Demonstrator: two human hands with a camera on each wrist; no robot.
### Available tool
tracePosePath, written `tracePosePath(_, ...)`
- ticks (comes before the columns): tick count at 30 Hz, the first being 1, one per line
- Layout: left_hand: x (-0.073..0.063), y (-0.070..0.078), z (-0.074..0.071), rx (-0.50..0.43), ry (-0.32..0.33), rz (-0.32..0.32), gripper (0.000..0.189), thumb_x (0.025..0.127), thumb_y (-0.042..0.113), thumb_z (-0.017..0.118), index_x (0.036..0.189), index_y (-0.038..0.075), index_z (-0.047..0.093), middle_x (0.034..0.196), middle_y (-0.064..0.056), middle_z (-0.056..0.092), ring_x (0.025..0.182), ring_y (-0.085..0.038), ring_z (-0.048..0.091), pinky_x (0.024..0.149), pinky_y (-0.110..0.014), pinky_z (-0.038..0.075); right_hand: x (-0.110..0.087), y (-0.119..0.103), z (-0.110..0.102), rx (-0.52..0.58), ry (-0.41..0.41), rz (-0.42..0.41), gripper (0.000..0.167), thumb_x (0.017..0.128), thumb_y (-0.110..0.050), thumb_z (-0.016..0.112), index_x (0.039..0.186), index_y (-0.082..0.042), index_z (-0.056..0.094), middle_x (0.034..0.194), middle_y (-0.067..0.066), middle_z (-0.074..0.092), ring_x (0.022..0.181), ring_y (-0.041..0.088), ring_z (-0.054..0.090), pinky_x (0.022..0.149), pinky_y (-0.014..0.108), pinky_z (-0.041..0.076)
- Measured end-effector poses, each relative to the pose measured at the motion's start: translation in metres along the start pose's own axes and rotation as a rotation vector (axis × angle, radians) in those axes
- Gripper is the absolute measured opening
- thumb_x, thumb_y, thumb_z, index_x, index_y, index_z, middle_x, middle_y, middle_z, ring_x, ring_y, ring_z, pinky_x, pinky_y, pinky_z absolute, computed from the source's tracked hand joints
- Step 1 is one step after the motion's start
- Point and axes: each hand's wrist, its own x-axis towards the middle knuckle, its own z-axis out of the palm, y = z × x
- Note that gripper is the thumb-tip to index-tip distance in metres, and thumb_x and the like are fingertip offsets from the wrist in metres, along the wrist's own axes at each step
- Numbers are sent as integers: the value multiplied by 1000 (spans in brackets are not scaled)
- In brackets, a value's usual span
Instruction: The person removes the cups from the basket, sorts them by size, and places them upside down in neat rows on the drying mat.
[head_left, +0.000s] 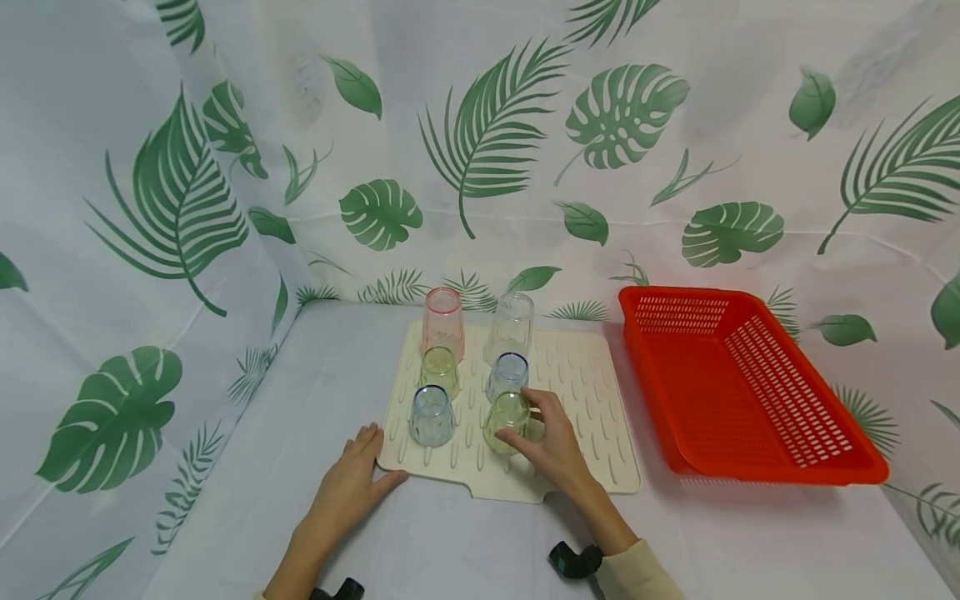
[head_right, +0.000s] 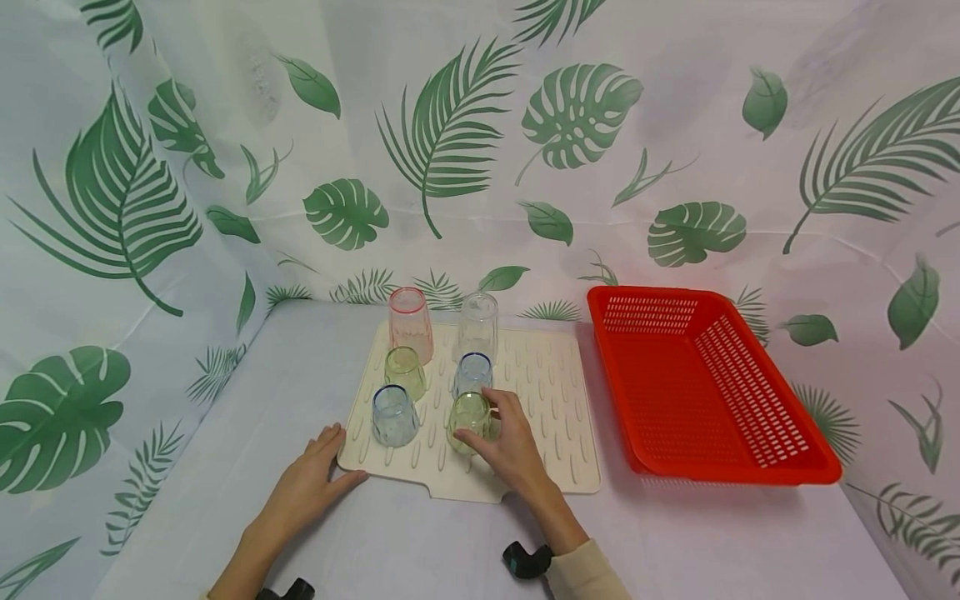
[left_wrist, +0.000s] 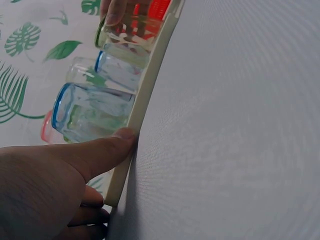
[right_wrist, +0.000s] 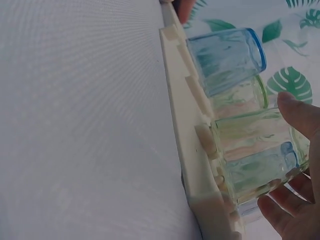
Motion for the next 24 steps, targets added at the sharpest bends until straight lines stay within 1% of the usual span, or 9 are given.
tracePosePath(6,-1,0,1,-9,-11,-8,85,88,45,74,146,-10,42,155,-27,40,147,-44,34,118,-61,33,0,-2,-4,-11,20,-18,77,76,-29,89,139,-4,52,131,10,57,119,26,60,100,48,55)
tracePosePath(11,0,0,1,-9,-16,-10,85,89,45,73,146,-9,42,156,-27,39,147,-44,34,118,-61,32,3,-8,-11,-14,63,-75,75,75,-21,90,136,0,53,129,18,58,120,29,59,100,50,55)
tracePosePath(13,0,1,0,-9,-16,-9,85,89,45,74,146,-10,42,155,-27,39,147,-44,34,118,-61,32,4,-11,-14,-24,77,-87,73,76,-20,89,137,-1,53,130,19,59,120,29,59,100,51,55)
tracePosePath(16,0,1,-1,-11,-18,-11,85,89,44,74,146,-10,43,155,-28,39,147,-44,34,118,-62,33,5,-15,-19,-44,92,-86,70,78,-21,87,137,-4,53,131,16,58,120,28,59,100,51,55)
tracePosePath(19,0,2,-1,-13,-21,-14,84,89,43,74,146,-10,42,155,-28,39,146,-45,35,117,-62,33,6,-21,-24,-58,114,-93,67,80,-19,85,137,-4,53,132,13,58,119,28,60,100,50,55)
tracePosePath(24,1,2,-1,-19,-23,-10,83,89,41,75,146,-10,43,155,-28,39,146,-45,35,118,-61,32,7,-29,-35,-81,156,-129,60,83,-15,82,136,-3,55,131,14,60,119,29,61,100,50,55)
